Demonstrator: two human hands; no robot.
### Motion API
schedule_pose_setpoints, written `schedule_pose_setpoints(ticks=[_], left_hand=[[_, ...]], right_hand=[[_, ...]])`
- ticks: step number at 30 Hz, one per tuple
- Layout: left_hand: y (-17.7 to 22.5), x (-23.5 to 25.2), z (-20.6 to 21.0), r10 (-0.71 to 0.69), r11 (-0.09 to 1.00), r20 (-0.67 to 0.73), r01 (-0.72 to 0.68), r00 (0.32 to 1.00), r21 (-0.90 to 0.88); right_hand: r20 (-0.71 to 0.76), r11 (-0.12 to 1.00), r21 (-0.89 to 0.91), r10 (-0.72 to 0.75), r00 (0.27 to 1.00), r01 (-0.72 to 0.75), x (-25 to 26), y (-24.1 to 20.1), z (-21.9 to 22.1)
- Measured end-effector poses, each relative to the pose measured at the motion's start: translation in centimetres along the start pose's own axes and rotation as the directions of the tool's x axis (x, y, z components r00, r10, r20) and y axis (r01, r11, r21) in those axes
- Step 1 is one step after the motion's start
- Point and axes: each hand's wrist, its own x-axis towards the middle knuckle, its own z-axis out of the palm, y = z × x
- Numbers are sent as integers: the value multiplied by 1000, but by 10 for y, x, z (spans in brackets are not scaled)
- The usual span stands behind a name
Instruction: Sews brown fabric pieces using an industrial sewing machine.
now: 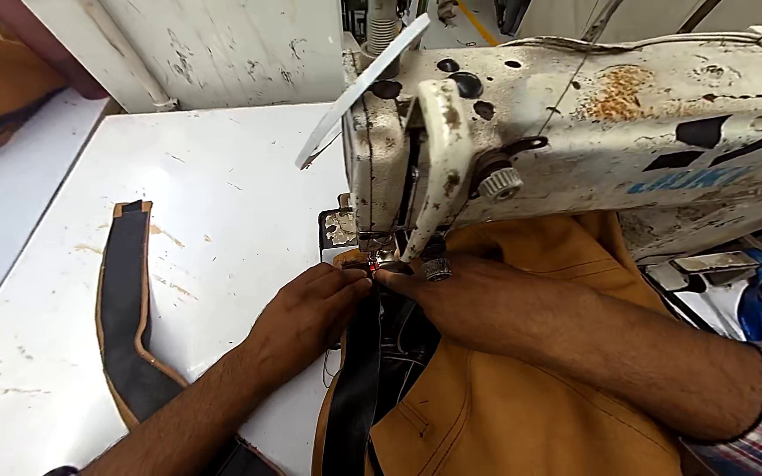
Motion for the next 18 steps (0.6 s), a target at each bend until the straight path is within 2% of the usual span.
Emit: schedule_pose_setpoints(ticks=[1,2,6,9,12,18], left_hand=[[0,-1,1,6,1000,9,-6,1000,-2],[0,-1,1,13,1000,16,-13,1000,-5],[-3,2,2,31,999,38,-30,999,-33],[-3,4,3,19,998,53,-16,998,-56],[0,6,3,-22,998,76,26,997,-57],[5,2,2,-57,998,103,60,993,-27]], right_hand=[[210,995,42,79,974,-90,6,-9,-29],[266,987,80,112,957,-138,8,-11,-37],[229,977,153,111,967,-148,1,-4,-39],[184,977,131,144,972,-170,-2,-6,-35],[204,975,124,155,967,-183,-2,-6,-34],[99,987,106,107,989,-118,0,-6,-23]])
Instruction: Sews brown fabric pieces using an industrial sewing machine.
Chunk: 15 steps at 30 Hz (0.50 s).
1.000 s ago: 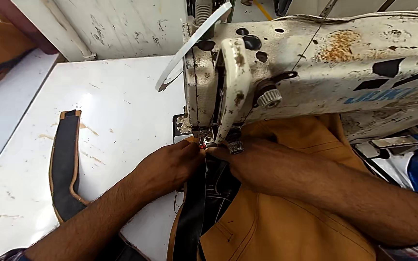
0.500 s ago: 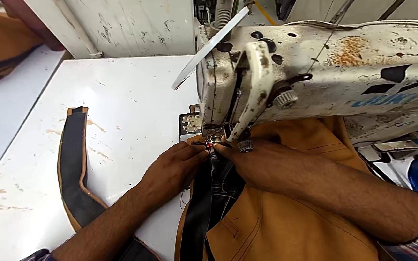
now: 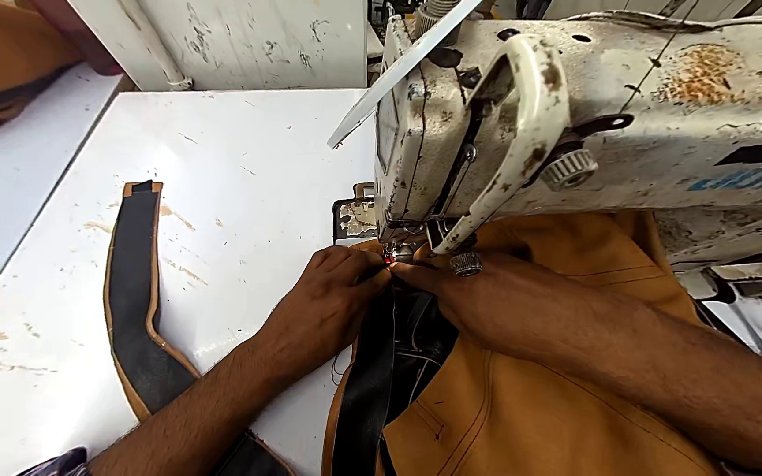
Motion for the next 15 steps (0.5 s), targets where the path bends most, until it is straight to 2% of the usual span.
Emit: schedule_pose_setpoints(ticks=[4,11,15], left_hand=[[5,-6,1,-1,1000,-26,1,1000,-2],[8,-6,2,-29,999,-31,30,999,19],[9,-5,1,-56,998,-17,56,998,12]], right_hand=[[-76,999,-29,-38,996,36,2,-2,3],[45,998,-51,32,999,-29,2,-10,-6],[-135,994,-107,5,991,-20,-37,2,-27]])
